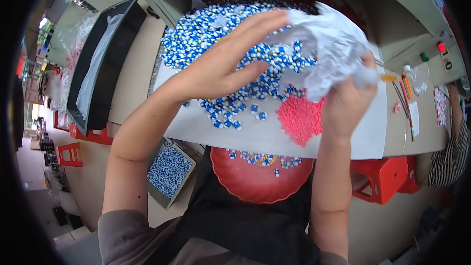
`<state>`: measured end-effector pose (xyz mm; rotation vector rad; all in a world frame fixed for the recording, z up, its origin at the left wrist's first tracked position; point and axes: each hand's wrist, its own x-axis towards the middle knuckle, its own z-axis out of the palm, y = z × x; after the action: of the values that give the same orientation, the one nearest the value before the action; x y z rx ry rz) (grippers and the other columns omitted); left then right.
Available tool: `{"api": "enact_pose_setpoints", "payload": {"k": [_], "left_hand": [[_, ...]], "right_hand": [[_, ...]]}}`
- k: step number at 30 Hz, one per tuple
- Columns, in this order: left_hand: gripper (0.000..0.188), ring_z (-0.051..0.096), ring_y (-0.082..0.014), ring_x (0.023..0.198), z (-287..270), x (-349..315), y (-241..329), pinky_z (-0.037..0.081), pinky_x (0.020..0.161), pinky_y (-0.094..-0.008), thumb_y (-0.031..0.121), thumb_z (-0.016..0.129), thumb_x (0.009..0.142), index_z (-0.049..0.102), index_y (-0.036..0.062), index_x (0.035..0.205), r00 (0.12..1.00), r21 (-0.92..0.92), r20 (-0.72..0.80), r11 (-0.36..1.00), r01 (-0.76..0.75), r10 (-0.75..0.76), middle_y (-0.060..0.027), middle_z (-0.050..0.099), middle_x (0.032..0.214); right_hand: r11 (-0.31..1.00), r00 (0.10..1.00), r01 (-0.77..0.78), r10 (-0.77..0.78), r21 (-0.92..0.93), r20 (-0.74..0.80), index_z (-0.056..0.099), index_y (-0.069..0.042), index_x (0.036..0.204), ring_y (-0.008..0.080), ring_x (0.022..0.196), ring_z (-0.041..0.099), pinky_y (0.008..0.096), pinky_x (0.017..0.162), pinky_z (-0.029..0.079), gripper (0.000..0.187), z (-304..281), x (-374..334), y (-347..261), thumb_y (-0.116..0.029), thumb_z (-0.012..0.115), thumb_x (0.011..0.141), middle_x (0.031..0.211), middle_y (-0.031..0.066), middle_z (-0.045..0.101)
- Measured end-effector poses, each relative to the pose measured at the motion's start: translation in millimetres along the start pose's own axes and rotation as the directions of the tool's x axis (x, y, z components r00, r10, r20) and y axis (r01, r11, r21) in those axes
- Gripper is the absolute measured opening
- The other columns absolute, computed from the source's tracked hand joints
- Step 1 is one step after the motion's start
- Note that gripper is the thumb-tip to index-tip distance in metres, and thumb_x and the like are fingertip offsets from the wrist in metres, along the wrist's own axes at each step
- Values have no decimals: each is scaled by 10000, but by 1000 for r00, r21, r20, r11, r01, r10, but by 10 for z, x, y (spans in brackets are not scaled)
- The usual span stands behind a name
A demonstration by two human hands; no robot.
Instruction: The person assembles small blue and white toy components by applying glue from a glue bottle with a glue applicator, then pressing the components together by hand.
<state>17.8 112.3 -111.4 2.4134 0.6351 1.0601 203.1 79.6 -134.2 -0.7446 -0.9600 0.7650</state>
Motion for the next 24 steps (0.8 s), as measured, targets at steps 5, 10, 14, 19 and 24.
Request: {"api": "enact_pose_setpoints", "payload": {"k": [5, 10, 14, 19, 24], "left_hand": [[249, 488, -210, 959, -633, -183, -662, 392, 805, -324, 73, 527, 755, 565, 95, 1000, 894, 133, -227, 897, 422, -387, -68, 536, 1017], [264, 543, -224, 807, -519, -164, -910, 430, 706, -320, 263, 638, 673, 609, 53, 830, 951, 486, -70, 822, 297, -302, -109, 575, 841], [236, 541, -97, 586, -758, -266, -1101, 420, 577, -230, 100, 657, 634, 587, 4, 839, 794, 36, 89, 799, 600, -601, -54, 592, 639], [114, 589, -227, 690, -789, -158, -921, 459, 653, -301, 107, 576, 702, 614, 47, 791, 934, 487, -181, 797, 357, -308, -88, 615, 768], [96, 581, -192, 767, -782, -95, -681, 443, 671, -283, 104, 528, 747, 604, 50, 770, 965, 748, -259, 637, 186, 23, -75, 602, 856]], "right_hand": [[997, 992, 66, -71, -46, -103, 469, 10, 1055, 177, 895, 523, 323, 775, 432, 306, -361, 57, -113, -75, 541, 770, 991, 94, 523], [995, 983, 97, -99, -23, -152, 467, 29, 1056, 178, 881, 521, 338, 789, 414, 321, -549, 83, -60, -75, 556, 765, 1004, 100, 515], [999, 986, 45, -45, -5, -162, 452, 43, 1069, 184, 903, 512, 349, 812, 409, 324, -625, -48, -40, -64, 537, 775, 1017, 108, 511], [994, 987, 96, -102, -51, -126, 433, 56, 1088, 202, 953, 488, 361, 840, 400, 329, -757, -32, -25, -59, 510, 789, 1081, 119, 474], [987, 983, 93, -112, -134, -142, 431, 37, 1094, 211, 969, 484, 385, 840, 392, 329, -796, -54, -12, -52, 503, 786, 1084, 127, 473]]}}
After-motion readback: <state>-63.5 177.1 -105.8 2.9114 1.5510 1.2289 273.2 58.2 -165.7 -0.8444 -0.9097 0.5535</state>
